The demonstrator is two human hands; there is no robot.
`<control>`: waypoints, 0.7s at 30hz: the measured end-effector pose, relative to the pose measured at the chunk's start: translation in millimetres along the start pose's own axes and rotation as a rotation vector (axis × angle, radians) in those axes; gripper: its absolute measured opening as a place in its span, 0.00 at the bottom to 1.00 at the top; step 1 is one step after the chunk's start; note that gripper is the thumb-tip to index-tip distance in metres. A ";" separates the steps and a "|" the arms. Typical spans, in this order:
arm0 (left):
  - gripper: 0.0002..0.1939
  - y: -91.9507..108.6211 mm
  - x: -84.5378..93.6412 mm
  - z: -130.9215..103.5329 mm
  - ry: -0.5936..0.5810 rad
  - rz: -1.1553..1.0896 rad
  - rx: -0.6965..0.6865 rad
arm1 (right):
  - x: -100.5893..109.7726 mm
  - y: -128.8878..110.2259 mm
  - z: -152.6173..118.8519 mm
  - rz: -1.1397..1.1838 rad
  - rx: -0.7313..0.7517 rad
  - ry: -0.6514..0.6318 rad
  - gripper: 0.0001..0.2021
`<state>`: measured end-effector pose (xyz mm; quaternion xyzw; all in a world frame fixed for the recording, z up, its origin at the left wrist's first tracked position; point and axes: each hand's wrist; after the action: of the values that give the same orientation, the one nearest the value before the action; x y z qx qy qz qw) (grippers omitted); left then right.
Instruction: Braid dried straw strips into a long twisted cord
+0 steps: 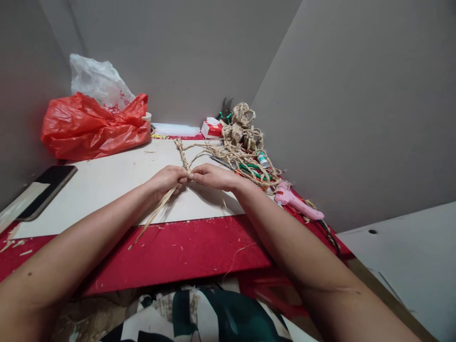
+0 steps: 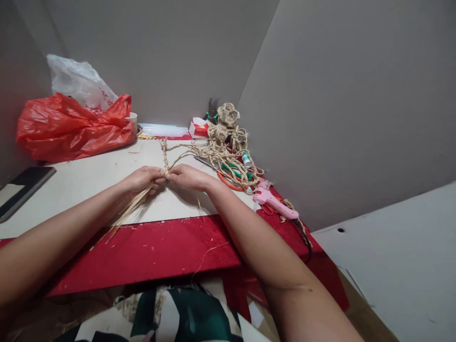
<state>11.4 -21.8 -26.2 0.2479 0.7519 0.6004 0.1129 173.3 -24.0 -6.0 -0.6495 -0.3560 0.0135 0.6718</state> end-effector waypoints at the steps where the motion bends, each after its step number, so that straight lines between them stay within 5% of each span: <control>1: 0.13 -0.3 -0.4 0.2 0.007 0.033 -0.023 | 0.4 0.2 0.0 -0.004 0.002 -0.011 0.12; 14: 0.11 -7.2 3.3 3.7 0.263 0.593 -0.325 | 0.8 13.0 7.5 0.682 -0.299 -0.180 0.14; 21: 0.10 -0.3 6.4 -3.8 0.130 0.643 -0.230 | -22.5 11.2 6.7 0.847 -0.327 0.056 0.12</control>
<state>4.1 -21.9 -24.7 0.4191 0.5683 0.7005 -0.1032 158.1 -27.3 -26.9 -0.8355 -0.0379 0.2132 0.5050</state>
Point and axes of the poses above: each hand's wrist, its own z-axis towards the middle knuckle, its own x-axis out of the back of the hand, y = z × x, and after that the axes turned 14 degrees about z, right-handed
